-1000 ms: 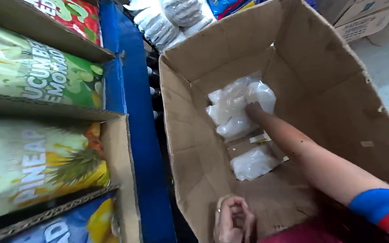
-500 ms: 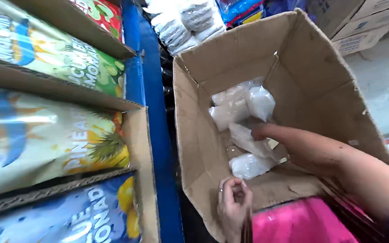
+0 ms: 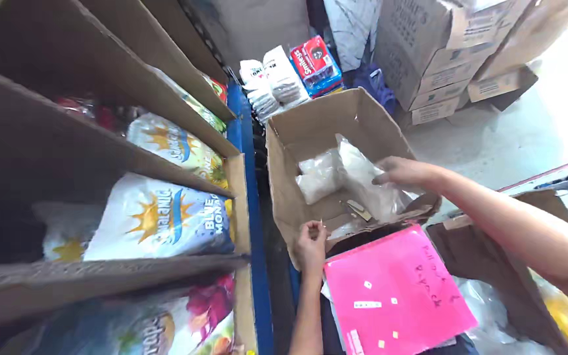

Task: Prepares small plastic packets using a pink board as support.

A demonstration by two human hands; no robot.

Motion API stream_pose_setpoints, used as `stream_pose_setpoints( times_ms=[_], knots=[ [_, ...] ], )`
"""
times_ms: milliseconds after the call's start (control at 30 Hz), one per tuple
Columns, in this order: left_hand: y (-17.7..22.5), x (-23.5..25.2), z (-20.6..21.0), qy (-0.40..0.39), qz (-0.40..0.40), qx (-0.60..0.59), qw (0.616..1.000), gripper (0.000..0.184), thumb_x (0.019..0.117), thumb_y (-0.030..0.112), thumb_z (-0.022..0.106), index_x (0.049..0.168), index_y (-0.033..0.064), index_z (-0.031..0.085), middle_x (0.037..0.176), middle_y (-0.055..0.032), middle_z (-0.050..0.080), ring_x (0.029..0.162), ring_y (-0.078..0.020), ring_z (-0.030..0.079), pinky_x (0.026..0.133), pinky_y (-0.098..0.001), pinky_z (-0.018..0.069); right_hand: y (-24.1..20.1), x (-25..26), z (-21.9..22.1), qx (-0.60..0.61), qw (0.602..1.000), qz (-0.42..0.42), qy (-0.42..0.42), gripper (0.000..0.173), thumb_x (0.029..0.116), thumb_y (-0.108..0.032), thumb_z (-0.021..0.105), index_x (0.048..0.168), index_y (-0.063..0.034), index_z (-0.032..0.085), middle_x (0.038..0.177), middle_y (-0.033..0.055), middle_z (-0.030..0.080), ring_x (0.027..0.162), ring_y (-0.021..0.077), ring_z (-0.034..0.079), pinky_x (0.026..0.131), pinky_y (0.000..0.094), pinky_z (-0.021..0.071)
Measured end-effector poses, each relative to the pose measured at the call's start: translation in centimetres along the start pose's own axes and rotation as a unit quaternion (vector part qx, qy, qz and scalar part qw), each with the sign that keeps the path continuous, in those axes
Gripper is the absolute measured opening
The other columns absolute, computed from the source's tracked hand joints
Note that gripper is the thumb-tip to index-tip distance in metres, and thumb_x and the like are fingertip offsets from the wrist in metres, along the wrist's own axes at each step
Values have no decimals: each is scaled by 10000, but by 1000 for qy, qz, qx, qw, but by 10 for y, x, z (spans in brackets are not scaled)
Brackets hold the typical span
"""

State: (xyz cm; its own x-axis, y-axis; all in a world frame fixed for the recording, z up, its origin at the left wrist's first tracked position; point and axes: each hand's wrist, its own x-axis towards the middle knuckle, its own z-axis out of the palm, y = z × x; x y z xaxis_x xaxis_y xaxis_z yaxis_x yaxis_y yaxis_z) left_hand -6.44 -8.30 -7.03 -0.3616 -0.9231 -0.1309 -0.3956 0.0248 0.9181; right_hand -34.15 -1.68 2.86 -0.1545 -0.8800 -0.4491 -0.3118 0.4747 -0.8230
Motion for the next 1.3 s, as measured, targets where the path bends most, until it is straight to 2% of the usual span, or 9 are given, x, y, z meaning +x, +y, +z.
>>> stream_pose_setpoints(
  times_ms=[67, 167, 300, 367, 467, 633, 733, 900, 1300],
  knots=[
    [4, -7, -6, 7, 21, -25, 999, 213, 976, 35, 618, 1127, -112, 639, 923, -165, 715, 761, -153, 708, 735, -319, 597, -8, -34, 3, 140, 986, -75, 60, 73, 991, -18, 568, 1017, -38, 633, 775, -32, 651, 650, 9, 600, 612, 192, 516],
    [26, -25, -18, 25, 85, -59, 994, 226, 978, 45, 589, 1123, -126, 616, 930, -141, 702, 809, -119, 697, 766, -290, 588, -3, -69, 11, 299, 930, -159, 139, 180, 931, -19, 498, 1018, -98, 634, 770, -51, 706, 655, 12, 661, 620, 193, 572],
    [61, -45, -32, 46, 201, -75, 976, 216, 951, 70, 594, 1070, -110, 609, 923, -75, 672, 812, -32, 673, 750, -202, 578, 31, -91, 43, 464, 855, -192, 126, 203, 890, -78, 533, 1014, -153, 675, 822, -51, 746, 733, 16, 702, 704, 213, 604],
    [68, -49, -33, 32, 251, -45, 966, 215, 931, 76, 618, 1042, -108, 636, 976, -110, 664, 834, -51, 668, 752, -195, 574, 52, -91, 62, 495, 843, -186, 104, 181, 870, -87, 572, 970, -178, 692, 820, -63, 749, 722, 9, 700, 675, 208, 601],
    [67, -48, -26, -29, 340, 67, 937, 196, 912, 70, 642, 1007, -97, 684, 1013, -199, 698, 877, -187, 705, 789, -293, 590, 77, -94, 81, 522, 825, -197, 85, 210, 830, -71, 619, 996, -167, 704, 878, -54, 754, 779, 22, 706, 709, 222, 604],
    [68, -43, -3, -37, 471, 190, 861, 138, 901, 106, 652, 937, -10, 717, 950, -160, 732, 859, -263, 729, 756, -357, 595, 63, -113, 86, 549, 810, -144, 146, 227, 877, -29, 435, 1036, -116, 572, 827, -47, 682, 739, 6, 664, 663, 184, 569],
    [74, -43, 8, -30, 518, 227, 824, 126, 904, 125, 652, 900, 19, 721, 947, -149, 737, 865, -272, 731, 756, -338, 596, 79, -98, 84, 576, 791, -164, 122, 213, 831, -43, 530, 997, -112, 644, 838, -18, 731, 763, 40, 700, 708, 223, 593],
    [68, -45, 17, -7, 531, 274, 802, 132, 916, 119, 642, 903, 24, 733, 954, -149, 736, 897, -291, 726, 771, -338, 594, 89, -84, 85, 599, 773, -191, 88, 191, 830, -61, 564, 965, -138, 674, 851, -17, 747, 782, 47, 713, 732, 240, 603],
    [59, -61, 13, -19, 504, 224, 834, 158, 923, 117, 643, 987, 21, 749, 1014, -140, 743, 974, -255, 725, 843, -291, 585, 96, -83, 85, 618, 760, -184, 79, 192, 818, -64, 591, 978, -118, 681, 864, 8, 747, 795, 68, 717, 736, 258, 606]
  ],
)
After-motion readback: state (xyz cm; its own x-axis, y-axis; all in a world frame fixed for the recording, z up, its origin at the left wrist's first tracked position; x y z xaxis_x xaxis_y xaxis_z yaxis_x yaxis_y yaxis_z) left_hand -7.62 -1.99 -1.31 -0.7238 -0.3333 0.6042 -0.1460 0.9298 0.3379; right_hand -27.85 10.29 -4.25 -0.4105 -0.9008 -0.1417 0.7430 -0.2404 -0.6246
